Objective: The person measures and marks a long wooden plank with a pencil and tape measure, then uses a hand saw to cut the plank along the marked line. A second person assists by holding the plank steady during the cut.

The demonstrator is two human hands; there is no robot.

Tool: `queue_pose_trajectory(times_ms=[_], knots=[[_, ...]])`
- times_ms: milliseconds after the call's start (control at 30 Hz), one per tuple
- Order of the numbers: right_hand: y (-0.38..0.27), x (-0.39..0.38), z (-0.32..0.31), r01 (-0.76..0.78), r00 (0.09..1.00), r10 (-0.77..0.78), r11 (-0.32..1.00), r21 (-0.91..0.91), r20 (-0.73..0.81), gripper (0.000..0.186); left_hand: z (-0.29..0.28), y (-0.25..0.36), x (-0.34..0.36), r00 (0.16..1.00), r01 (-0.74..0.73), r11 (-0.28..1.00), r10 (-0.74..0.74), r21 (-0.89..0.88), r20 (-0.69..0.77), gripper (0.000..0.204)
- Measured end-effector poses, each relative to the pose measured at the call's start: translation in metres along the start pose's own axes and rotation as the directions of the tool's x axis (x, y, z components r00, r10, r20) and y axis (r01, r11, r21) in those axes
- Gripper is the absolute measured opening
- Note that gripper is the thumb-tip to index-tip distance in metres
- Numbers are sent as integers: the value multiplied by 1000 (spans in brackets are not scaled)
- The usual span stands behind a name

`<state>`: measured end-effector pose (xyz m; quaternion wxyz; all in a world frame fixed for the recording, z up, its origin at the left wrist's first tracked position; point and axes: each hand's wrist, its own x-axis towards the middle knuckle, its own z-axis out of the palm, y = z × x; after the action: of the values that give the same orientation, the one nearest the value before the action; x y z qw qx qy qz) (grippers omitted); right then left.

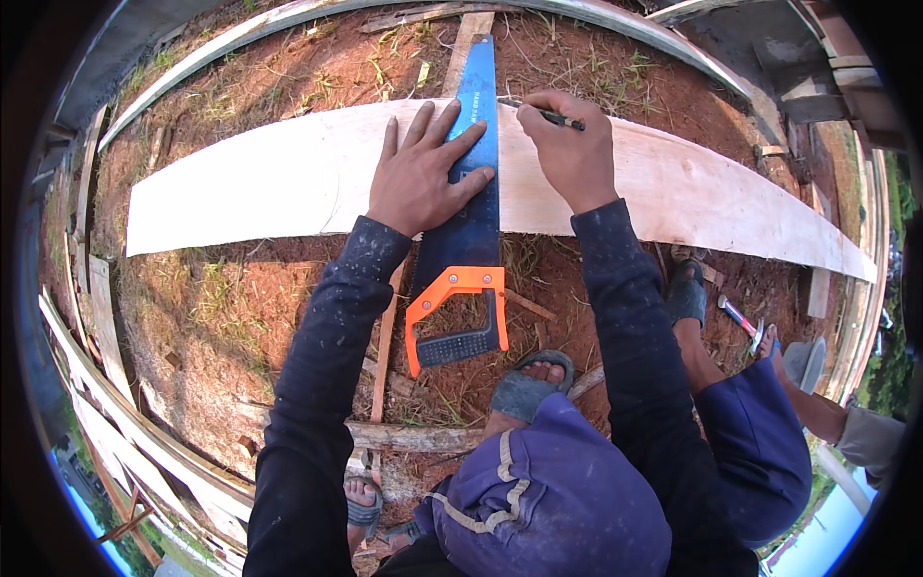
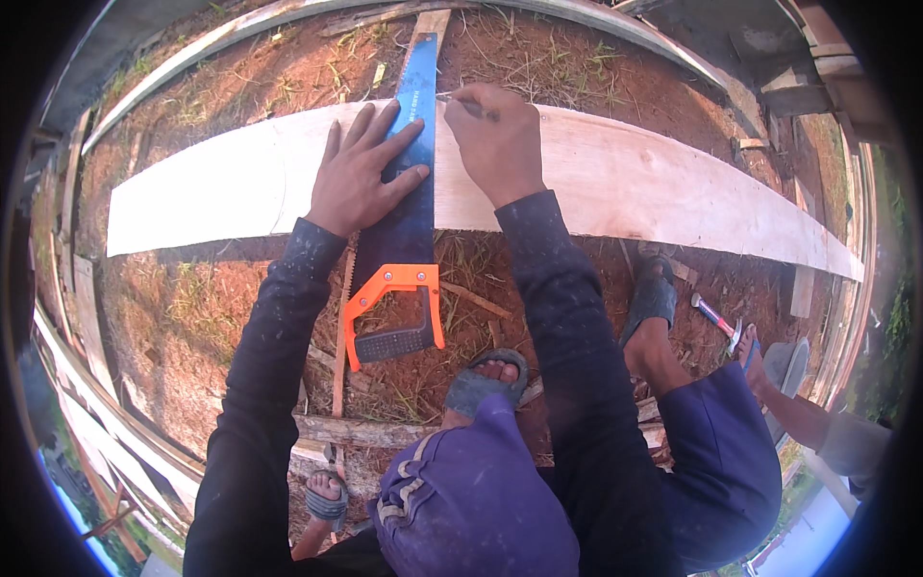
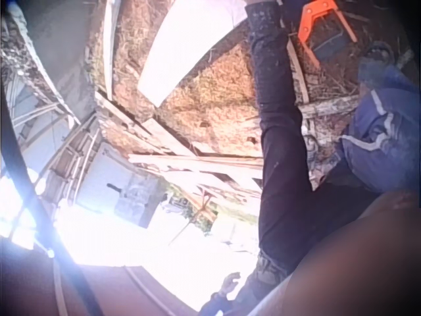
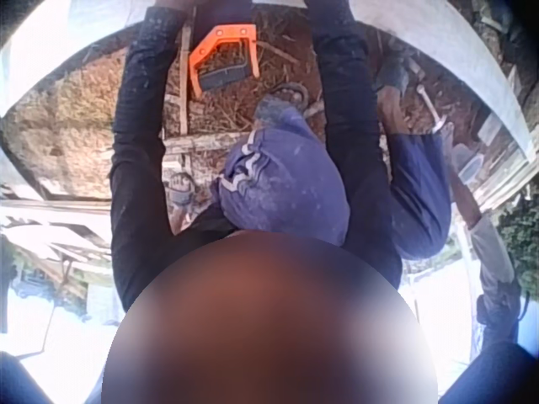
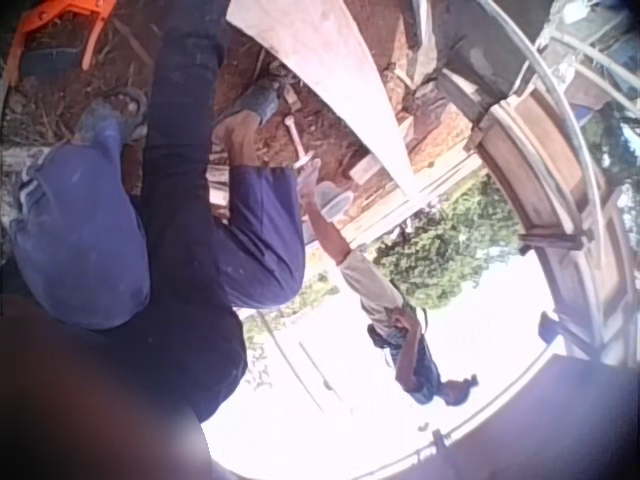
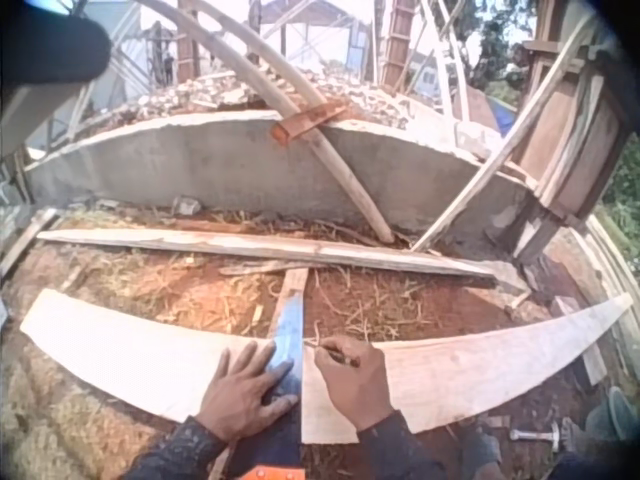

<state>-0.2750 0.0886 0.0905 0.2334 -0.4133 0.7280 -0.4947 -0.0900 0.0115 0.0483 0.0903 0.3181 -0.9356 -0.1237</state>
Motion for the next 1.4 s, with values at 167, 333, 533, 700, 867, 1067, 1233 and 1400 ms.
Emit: queue_pose_trajectory(times_ms=[167, 333, 533, 700, 867, 1067, 1233, 1400], knots=[[-53, -28, -46, -153, 915, 234, 955, -254, 328, 21, -3, -4, -2, 1000, 11, 1000, -11, 5, 15, 62], [-73, -24, -114, -50, 980, 129, 898, -438, 151, 22, -9, 0, -3, 995, -23, 998, 17, -61, -96, 56], [-26, -53, -230, 464, 814, 326, 134, -876, 481, 13, -55, 26, -45, 962, -38, 979, -18, -200, -271, 31], [15, -165, -364, 407, 602, 692, 164, -899, 399, 22, -52, 59, -120, 850, 392, 777, -510, -493, -129, 33], [36, -222, -431, 225, 620, 766, 32, -974, 168, 29, 24, 71, -148, 760, 473, 593, -649, -652, -38, 39], [54, -257, -431, -29, 737, 670, 160, -987, 87, 31, 53, 55, -147, 852, 322, 578, -523, -750, -37, 17], [60, -282, -399, 15, 877, 434, 406, -914, 208, 44, 40, 62, -165, 745, 264, 280, -667, -923, 11, 26], [94, -304, -392, -160, 879, 476, 326, -932, 15, 49, -20, 56, -156, 603, 125, 29, -796, -992, 53, 31]])
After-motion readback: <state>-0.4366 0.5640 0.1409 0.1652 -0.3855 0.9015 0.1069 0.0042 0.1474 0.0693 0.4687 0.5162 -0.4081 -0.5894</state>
